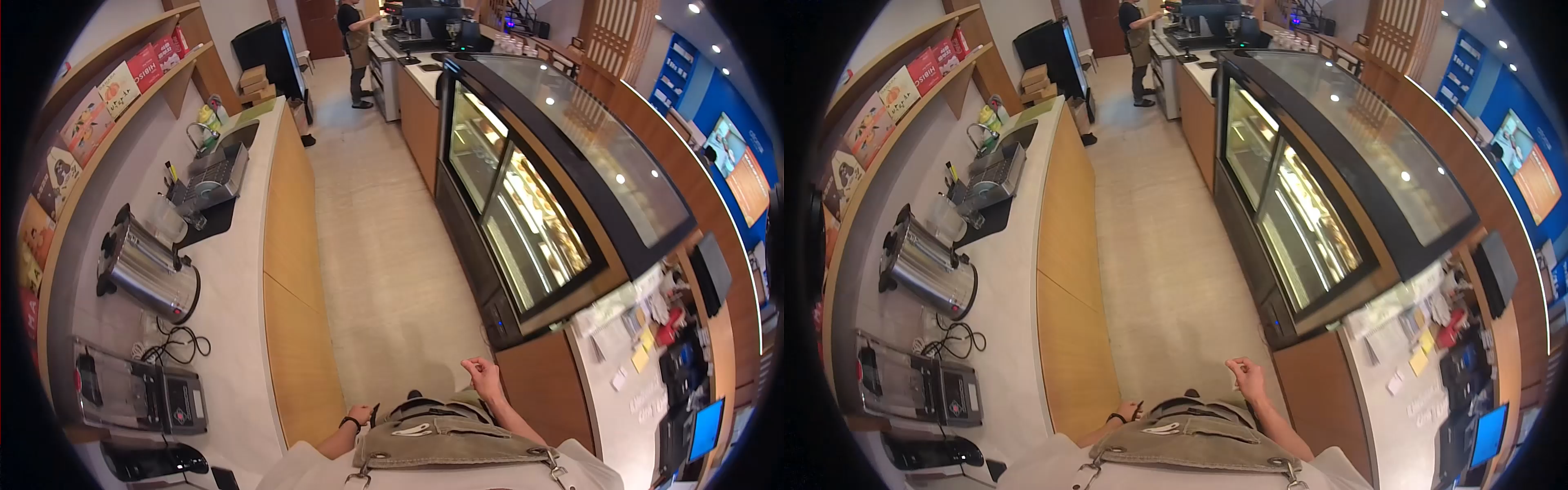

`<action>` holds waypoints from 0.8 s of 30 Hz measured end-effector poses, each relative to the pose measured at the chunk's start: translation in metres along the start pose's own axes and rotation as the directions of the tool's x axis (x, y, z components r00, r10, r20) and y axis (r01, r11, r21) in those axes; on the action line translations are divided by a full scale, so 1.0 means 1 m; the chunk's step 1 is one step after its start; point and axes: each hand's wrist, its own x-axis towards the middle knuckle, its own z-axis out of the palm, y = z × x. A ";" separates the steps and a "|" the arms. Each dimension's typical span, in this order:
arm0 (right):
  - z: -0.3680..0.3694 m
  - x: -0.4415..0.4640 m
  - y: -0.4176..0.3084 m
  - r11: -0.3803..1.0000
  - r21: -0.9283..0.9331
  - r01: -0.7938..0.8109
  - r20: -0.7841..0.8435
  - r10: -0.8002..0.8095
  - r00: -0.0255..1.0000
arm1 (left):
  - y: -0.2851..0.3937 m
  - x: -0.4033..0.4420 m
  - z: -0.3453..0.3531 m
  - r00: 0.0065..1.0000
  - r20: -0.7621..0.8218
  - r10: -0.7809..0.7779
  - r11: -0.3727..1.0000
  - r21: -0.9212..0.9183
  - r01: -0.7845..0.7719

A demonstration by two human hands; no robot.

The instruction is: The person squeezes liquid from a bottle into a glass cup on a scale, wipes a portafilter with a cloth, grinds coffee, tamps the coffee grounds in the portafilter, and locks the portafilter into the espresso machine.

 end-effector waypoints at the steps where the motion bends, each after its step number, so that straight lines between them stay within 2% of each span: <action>1: 0.008 0.026 -0.009 0.999 -0.008 -0.035 0.016 0.035 0.999 | 0.027 0.005 -0.012 0.997 -0.025 -0.072 0.995 -0.065 0.070; 2: 0.011 0.050 -0.016 1.000 -0.006 0.014 0.047 -0.014 0.999 | 0.045 0.012 -0.021 0.988 -0.043 -0.145 0.981 -0.132 0.139; 3: 0.016 0.077 -0.011 0.996 0.023 0.084 0.009 -0.085 0.996 | 0.062 0.020 -0.029 0.985 -0.072 -0.159 0.970 -0.195 0.143; 5: 0.027 0.138 0.039 0.967 0.078 0.242 -0.077 -0.236 0.969 | 0.104 0.049 -0.055 0.975 -0.137 -0.177 0.940 -0.317 0.126; 7: 0.016 0.194 0.069 0.992 0.115 0.044 0.018 -0.047 0.999 | 0.133 0.093 -0.082 0.970 -0.136 -0.200 0.921 -0.365 0.139; 9: 0.006 0.244 0.061 0.986 -0.071 -0.153 0.028 0.155 0.988 | 0.164 0.119 -0.113 0.962 -0.153 -0.225 0.908 -0.391 0.150; 11: -0.003 0.302 0.075 0.948 -0.305 -0.091 0.038 0.108 0.993 | 0.188 0.152 -0.141 0.951 -0.134 -0.280 0.855 -0.485 0.183; 12: -0.004 0.326 0.052 0.925 -0.369 -0.089 0.007 0.099 0.995 | 0.201 0.162 -0.154 0.943 -0.124 -0.310 0.820 -0.536 0.200; 13: -0.002 0.359 0.023 0.894 -0.448 -0.014 -0.024 0.004 1.000 | 0.221 0.172 -0.170 0.935 -0.112 -0.335 0.782 -0.587 0.210; 15: 0.003 0.423 -0.063 0.932 -0.285 -0.225 -0.111 0.201 0.973 | 0.250 0.195 -0.207 0.939 -0.141 -0.313 0.772 -0.613 0.165; 17: 0.017 0.517 -0.099 0.926 -0.299 -0.229 -0.061 0.221 0.973 | 0.267 0.228 -0.226 0.949 -0.136 -0.285 0.714 -0.691 0.115; 18: 0.030 0.564 -0.108 0.967 -0.174 -0.186 -0.016 0.186 0.982 | 0.292 0.233 -0.235 0.927 -0.160 -0.341 0.683 -0.719 0.127; 19: 0.046 0.611 -0.121 0.989 -0.040 -0.141 0.023 0.142 0.990 | 0.309 0.245 -0.239 0.949 -0.162 -0.270 0.825 -0.548 0.142; 21: 0.066 0.701 -0.153 0.954 -0.227 0.197 0.130 -0.171 0.977 | 0.340 0.277 -0.257 0.985 -0.130 -0.115 0.987 -0.125 0.099; 22: 0.079 0.738 -0.182 0.968 -0.200 0.151 0.155 -0.120 0.981 | 0.350 0.295 -0.269 0.989 -0.124 -0.080 0.997 -0.029 0.077; 24: 0.112 0.803 -0.243 0.989 -0.137 0.051 0.207 -0.022 0.978 | 0.373 0.339 -0.297 0.988 -0.125 -0.096 0.995 -0.010 0.096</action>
